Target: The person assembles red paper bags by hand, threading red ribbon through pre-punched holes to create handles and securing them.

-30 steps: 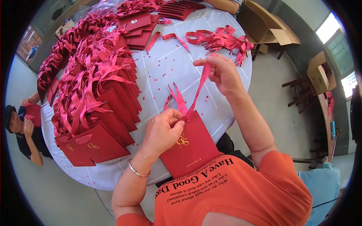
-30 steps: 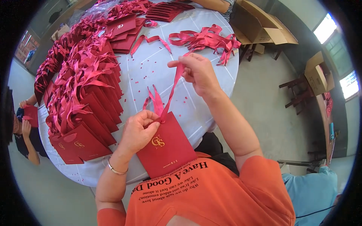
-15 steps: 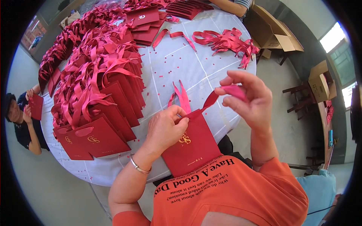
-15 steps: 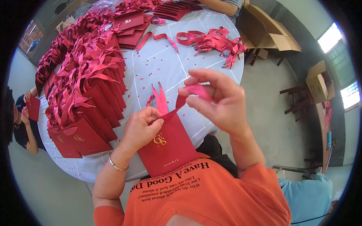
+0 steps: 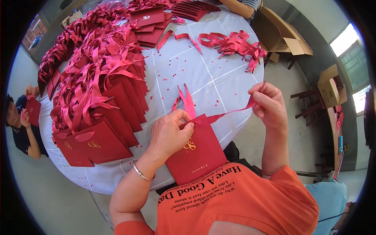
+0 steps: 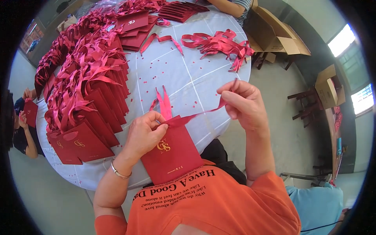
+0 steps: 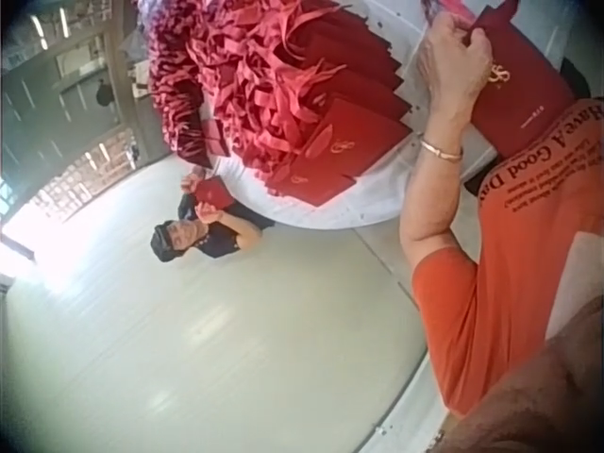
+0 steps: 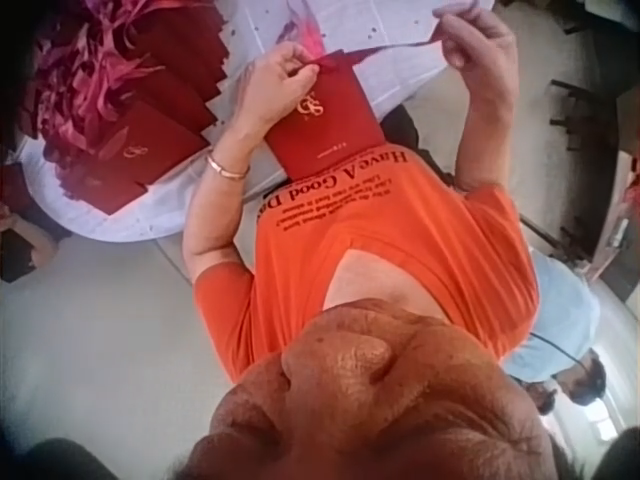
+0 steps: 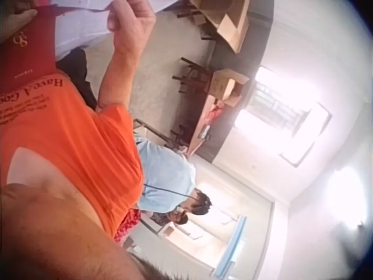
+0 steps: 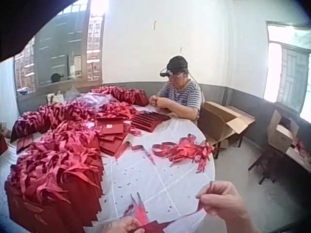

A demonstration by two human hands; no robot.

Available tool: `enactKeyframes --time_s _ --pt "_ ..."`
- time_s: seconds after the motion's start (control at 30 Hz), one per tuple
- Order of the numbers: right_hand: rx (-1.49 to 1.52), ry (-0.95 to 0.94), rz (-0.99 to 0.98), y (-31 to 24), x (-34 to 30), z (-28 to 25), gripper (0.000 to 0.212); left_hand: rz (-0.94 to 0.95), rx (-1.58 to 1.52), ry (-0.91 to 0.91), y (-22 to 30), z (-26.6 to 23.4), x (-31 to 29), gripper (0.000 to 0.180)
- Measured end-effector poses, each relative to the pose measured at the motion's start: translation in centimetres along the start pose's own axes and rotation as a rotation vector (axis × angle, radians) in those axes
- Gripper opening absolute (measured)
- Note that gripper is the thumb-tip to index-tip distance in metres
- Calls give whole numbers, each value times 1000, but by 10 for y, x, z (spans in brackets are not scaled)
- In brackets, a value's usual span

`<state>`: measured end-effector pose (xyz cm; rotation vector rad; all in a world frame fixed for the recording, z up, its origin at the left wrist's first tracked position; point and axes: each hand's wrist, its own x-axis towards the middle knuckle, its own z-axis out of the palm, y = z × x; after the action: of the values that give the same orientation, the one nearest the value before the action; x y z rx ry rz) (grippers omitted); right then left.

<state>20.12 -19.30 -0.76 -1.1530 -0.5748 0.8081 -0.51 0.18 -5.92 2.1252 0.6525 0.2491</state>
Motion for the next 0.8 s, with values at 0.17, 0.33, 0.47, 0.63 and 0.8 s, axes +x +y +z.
enactKeyframes --time_s 0.17,0.33,0.47,0.63,0.8 --pt "51 -121 -55 12 -6 16 16 16 -13 10 0 0 1 12" --pt "-402 -272 -753 12 7 29 22 59 2 90 -3 7 1 12" --pt "-97 -402 -485 3 -5 54 24 -12 47 40 4 2 -3 10" --pt "-638 -308 -309 18 -8 82 14 281 143 50 -3 -12 -8 15" --pt "-839 -291 -365 55 4 75 10 196 85 -97 4 -30 -6 18"
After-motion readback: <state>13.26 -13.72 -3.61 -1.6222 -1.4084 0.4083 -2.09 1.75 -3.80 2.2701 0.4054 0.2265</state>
